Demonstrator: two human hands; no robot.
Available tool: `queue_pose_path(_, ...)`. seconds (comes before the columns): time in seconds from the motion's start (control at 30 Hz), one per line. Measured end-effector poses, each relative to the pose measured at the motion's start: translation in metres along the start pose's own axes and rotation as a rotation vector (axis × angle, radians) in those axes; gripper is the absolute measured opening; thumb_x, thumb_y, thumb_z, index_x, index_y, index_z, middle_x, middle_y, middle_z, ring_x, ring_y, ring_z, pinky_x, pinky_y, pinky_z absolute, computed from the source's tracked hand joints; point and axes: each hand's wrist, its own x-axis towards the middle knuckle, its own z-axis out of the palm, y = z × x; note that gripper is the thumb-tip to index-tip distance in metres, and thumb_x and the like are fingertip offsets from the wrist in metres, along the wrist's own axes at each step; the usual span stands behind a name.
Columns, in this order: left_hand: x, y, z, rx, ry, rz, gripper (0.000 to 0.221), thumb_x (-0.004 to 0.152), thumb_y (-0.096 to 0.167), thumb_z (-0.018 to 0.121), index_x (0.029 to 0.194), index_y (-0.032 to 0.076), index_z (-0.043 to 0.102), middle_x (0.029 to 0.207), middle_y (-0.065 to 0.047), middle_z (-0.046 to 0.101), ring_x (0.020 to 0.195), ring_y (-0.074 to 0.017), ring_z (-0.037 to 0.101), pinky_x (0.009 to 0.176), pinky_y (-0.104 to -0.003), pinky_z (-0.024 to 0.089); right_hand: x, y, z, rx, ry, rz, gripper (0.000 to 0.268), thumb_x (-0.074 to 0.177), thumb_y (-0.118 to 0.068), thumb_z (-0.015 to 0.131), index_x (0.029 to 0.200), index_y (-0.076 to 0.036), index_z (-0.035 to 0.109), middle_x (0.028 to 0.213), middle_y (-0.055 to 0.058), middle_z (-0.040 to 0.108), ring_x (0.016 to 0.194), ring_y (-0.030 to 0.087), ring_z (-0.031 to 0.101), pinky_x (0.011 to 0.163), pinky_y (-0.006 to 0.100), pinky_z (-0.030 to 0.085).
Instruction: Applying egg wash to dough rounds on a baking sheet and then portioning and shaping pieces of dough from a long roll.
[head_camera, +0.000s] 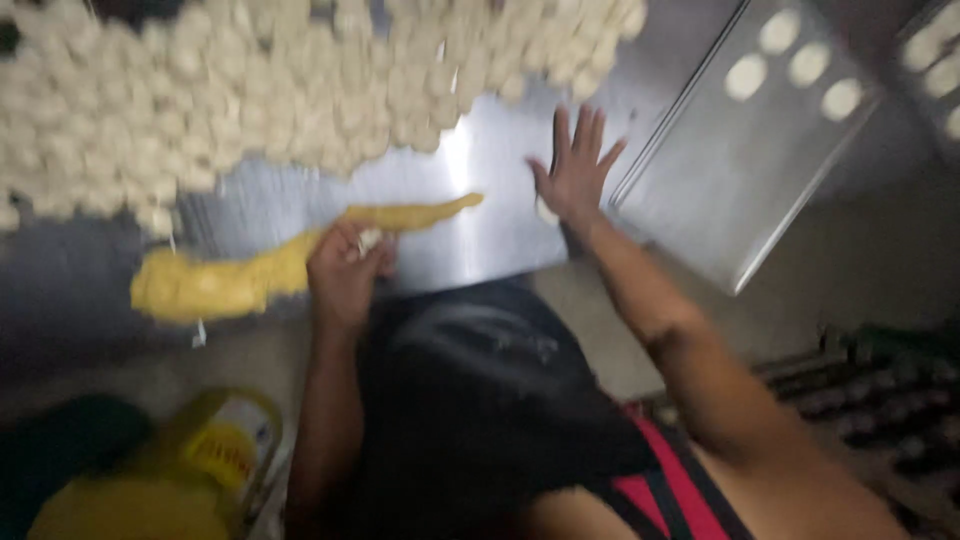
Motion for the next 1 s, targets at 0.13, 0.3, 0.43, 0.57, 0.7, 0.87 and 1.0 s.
queue_pose_path(0.13, -0.001, 0.010, 0.023, 0.031, -0.099, 0.054, 0.025, 0.097, -0.007, 0.069, 0.120, -0.004, 0.059, 0.109, -0.012, 0.069, 0.096, -0.0173, 0.068, 0.082, -0.030, 0.060, -0.029, 0.022, -0.003, 0.167, -0.064, -0.133, 0.076, 0.102, -0.048, 0.054, 0.162, -0.005, 0.033, 0.163, 0.024, 0.028, 0.155, 0.044, 0.013, 0.116, 0.075, -0.001)
queue_pose_path(0.3, -0.001, -0.005, 0.054, 0.004, -0.091, -0.051, 0.023, 0.099, -0.001, 0.064, 0.122, -0.005, 0.063, 0.110, -0.013, 0.071, 0.094, -0.0203, 0.073, 0.081, -0.035, 0.065, -0.092, 0.064, -0.021, 0.607, -0.081, -0.265, 0.034, 0.102, -0.009, 0.064, 0.136, -0.009, 0.066, 0.138, 0.012, 0.072, 0.144, 0.035, 0.056, 0.126, 0.065, 0.022)
queue_pose_path(0.43, -0.002, -0.009, 0.094, -0.068, 0.037, -0.203, 0.023, 0.097, 0.002, 0.066, 0.119, -0.003, 0.065, 0.104, -0.013, 0.072, 0.085, -0.0212, 0.073, 0.073, -0.038, 0.064, -0.075, 0.153, -0.021, 1.073, 0.009, 0.348, 0.032, 0.103, -0.011, 0.060, 0.133, -0.005, 0.063, 0.121, 0.010, 0.073, 0.110, 0.019, 0.069, 0.099, 0.036, 0.056)
queue_pose_path(0.57, 0.007, -0.025, 0.126, -0.060, 0.048, -0.187, 0.024, 0.095, 0.000, 0.070, 0.117, -0.006, 0.067, 0.104, -0.014, 0.072, 0.088, -0.0193, 0.072, 0.078, -0.037, 0.065, -0.016, 0.261, -0.056, 0.665, 0.364, 0.390, 0.032, 0.103, -0.004, 0.059, 0.134, 0.001, 0.063, 0.121, 0.017, 0.074, 0.112, 0.025, 0.071, 0.098, 0.035, 0.055)
queue_pose_path(0.7, 0.012, -0.028, 0.166, -0.089, 0.017, -0.140, 0.027, 0.093, -0.001, 0.071, 0.120, -0.007, 0.066, 0.106, -0.014, 0.072, 0.091, -0.0189, 0.071, 0.082, -0.037, 0.065, 0.029, 0.331, -0.028, 0.272, 0.334, 0.328, 0.036, 0.104, -0.011, 0.059, 0.138, 0.000, 0.062, 0.131, 0.022, 0.068, 0.123, 0.036, 0.064, 0.107, 0.045, 0.048)
queue_pose_path(0.87, 0.003, -0.037, 0.190, -0.129, 0.005, -0.156, 0.031, 0.091, -0.006, 0.067, 0.122, -0.007, 0.065, 0.111, -0.014, 0.073, 0.099, -0.0210, 0.073, 0.089, -0.036, 0.065, 0.033, 0.334, -0.041, -0.161, 0.352, -0.016, 0.049, 0.091, -0.024, 0.068, 0.132, 0.003, 0.063, 0.133, 0.027, 0.064, 0.126, 0.046, 0.056, 0.095, 0.080, 0.027)
queue_pose_path(1.0, 0.003, -0.052, 0.181, -0.148, 0.041, -0.172, 0.032, 0.090, -0.009, 0.065, 0.122, -0.008, 0.063, 0.112, -0.016, 0.071, 0.099, -0.0230, 0.073, 0.087, -0.040, 0.066, 0.036, 0.279, -0.092, -0.015, 0.257, 0.072, 0.037, 0.082, -0.019, 0.072, 0.115, -0.001, 0.072, 0.113, 0.020, 0.071, 0.110, 0.042, 0.063, 0.090, 0.079, 0.030)
